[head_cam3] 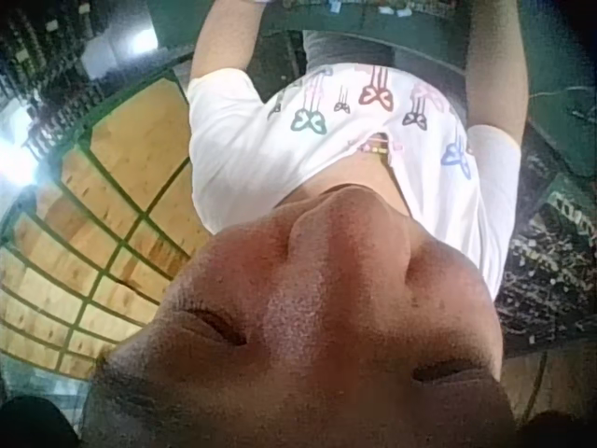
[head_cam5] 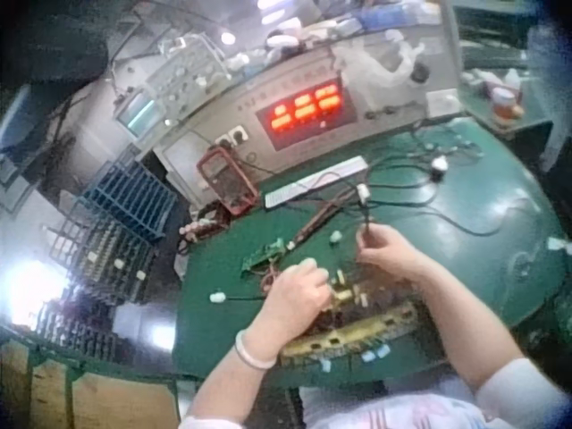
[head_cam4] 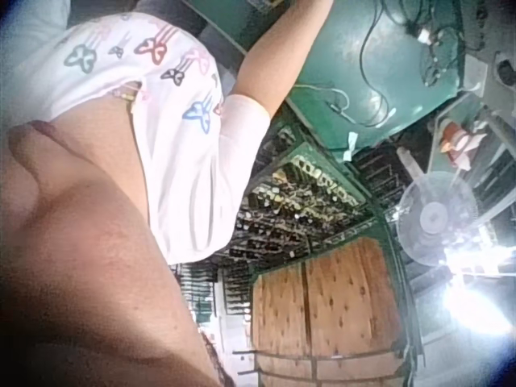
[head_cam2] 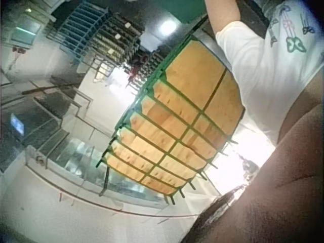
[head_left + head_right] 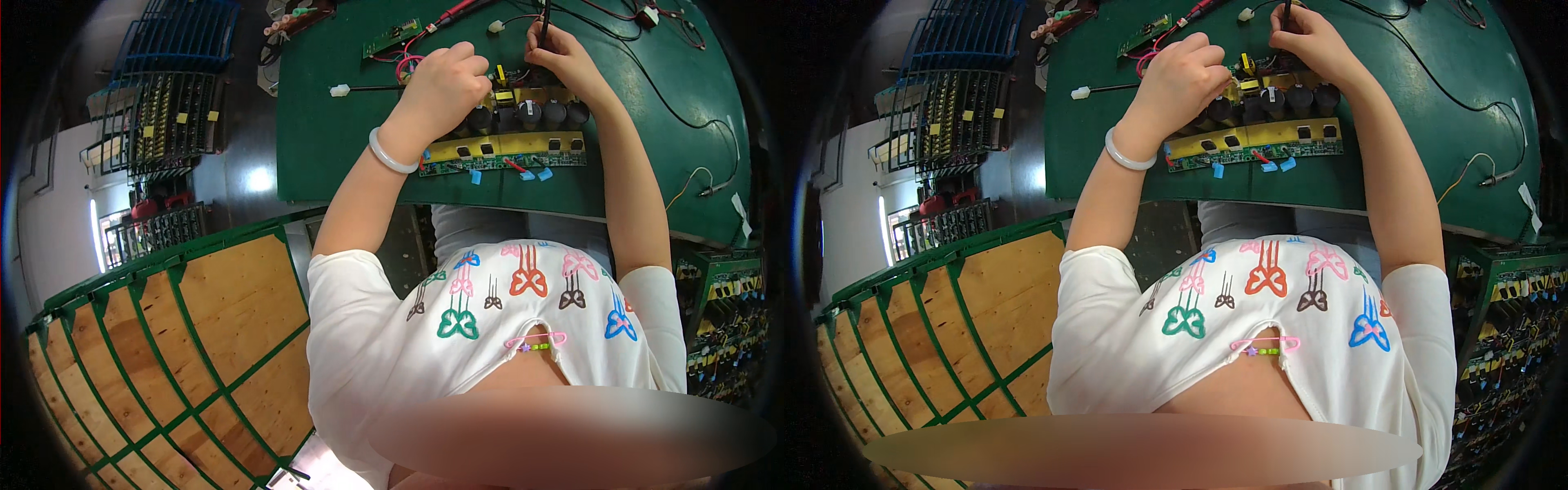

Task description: The person assembles electronic components onto a circuit board using a soldering iron, then tests the components with a multimeter connected by probes and cables.

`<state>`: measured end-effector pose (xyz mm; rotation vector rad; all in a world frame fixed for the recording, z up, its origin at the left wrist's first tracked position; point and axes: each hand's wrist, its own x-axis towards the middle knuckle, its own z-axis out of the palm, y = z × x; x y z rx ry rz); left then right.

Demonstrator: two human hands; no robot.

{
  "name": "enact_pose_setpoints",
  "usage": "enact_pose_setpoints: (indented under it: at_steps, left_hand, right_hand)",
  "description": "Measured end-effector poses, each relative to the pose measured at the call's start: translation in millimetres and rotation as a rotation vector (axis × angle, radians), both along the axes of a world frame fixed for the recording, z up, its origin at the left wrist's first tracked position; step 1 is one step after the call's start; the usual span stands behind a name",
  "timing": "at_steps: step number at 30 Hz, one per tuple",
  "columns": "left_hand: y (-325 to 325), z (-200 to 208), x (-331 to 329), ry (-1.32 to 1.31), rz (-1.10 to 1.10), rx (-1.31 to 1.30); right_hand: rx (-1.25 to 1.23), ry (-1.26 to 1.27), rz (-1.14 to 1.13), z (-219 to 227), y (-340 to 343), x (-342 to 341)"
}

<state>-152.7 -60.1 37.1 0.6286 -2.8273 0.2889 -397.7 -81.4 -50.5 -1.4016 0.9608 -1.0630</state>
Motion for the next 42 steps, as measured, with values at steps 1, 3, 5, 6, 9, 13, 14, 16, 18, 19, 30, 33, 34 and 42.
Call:
enact_pose_setpoints:
  at_steps: [1,3,5,6,9,13,14,16,18,19,30,33,34,42]
  left_hand:
    - [0,-1,0,0.004,0.003,0.0]
    - [1,-5,1,0.025,0.011,0.017]
    - [-1,-5,1,0.037,0.014,0.031]
    - [-2,-5,0,0.044,0.017,0.044]
    - [-7,-2,-6,0.015,-0.005,0.106]
    - [-12,0,-10,-0.015,-0.016,0.169]
    - [-13,1,-10,-0.005,-0.026,0.205]
    - [-14,3,-10,0.0,-0.046,0.233]
    - [-16,4,-11,0.025,-0.052,0.299]
    - [-16,4,-11,0.023,-0.06,0.297]
    - [-17,-1,-27,0.242,0.282,0.484]
    - [-19,-3,-35,0.35,0.38,0.661]
    - [-18,-3,-38,0.452,0.394,0.78]
    - [-30,-2,-57,0.85,0.362,1.211]
  right_hand:
    - [-0.004,-0.007,-0.004,2,1,1]
    - [0.004,0.006,-0.011,6,4,3]
    - [0.011,0.021,-0.023,8,4,3]
    - [0.005,0.012,-0.011,6,3,2]
    - [-0.008,0.012,-0.006,7,5,1]
    - [-0.039,0.102,-0.024,17,7,3]
    - [-0.04,0.103,-0.03,18,8,3]
    - [-0.021,0.04,-0.067,18,9,3]
    - [-0.024,-0.058,-0.109,13,6,3]
    - [-0.017,-0.151,-0.137,14,6,3]
    - [-0.096,-0.147,-0.137,18,5,5]
    - [-0.038,-0.096,-0.2,13,5,14]
    - [-0.007,-0.087,-0.188,14,6,13]
    - [0.105,-0.138,-0.095,16,-5,6]
